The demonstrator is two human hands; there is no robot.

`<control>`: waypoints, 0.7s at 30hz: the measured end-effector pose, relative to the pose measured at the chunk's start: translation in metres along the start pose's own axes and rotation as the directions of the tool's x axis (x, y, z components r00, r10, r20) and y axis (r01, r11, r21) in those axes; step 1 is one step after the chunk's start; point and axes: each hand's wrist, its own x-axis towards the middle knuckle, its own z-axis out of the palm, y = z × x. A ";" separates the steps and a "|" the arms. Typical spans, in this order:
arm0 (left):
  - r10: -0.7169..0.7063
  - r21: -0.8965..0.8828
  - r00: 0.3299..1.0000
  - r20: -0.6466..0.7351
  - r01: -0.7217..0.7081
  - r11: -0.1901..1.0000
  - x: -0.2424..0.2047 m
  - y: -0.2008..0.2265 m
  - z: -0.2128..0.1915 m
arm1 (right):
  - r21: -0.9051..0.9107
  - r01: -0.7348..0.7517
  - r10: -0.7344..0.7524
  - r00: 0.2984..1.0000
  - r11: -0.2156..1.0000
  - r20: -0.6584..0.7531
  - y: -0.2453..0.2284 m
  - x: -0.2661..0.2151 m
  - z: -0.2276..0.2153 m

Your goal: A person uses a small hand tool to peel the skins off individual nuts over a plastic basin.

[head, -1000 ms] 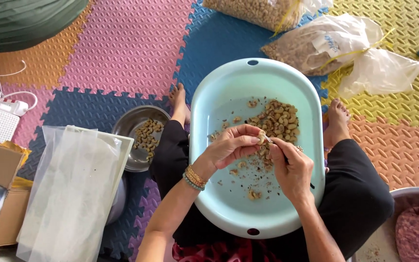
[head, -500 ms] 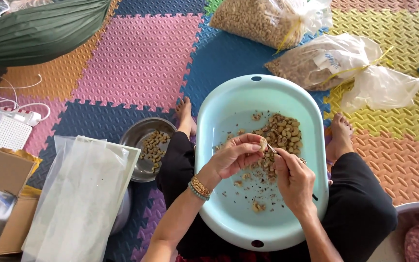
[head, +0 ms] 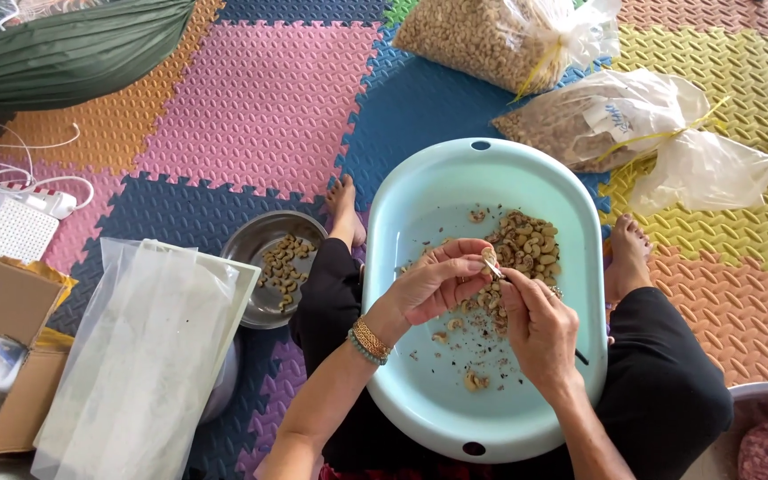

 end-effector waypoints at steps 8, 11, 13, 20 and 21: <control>-0.032 0.057 0.999 0.035 0.030 0.998 -0.007 0.022 0.027 | -0.079 -0.016 0.019 0.999 0.997 0.036 -0.011 0.010 -0.010; -0.058 0.075 0.995 0.084 0.052 0.996 -0.004 0.035 0.038 | -0.138 -0.055 0.064 0.996 0.989 0.060 -0.016 0.020 -0.017; -0.055 0.106 0.992 0.111 0.043 0.993 0.001 0.043 0.043 | -0.142 -0.049 0.058 0.997 0.989 0.059 -0.017 0.030 -0.023; 0.031 0.078 0.998 0.059 -0.036 0.996 0.028 0.045 0.040 | -0.035 0.090 -0.090 0.996 0.995 -0.014 -0.009 0.062 -0.035; 0.029 0.071 0.998 0.047 -0.033 0.997 0.029 0.044 0.039 | -0.055 0.103 -0.105 0.994 0.993 -0.028 -0.006 0.064 -0.036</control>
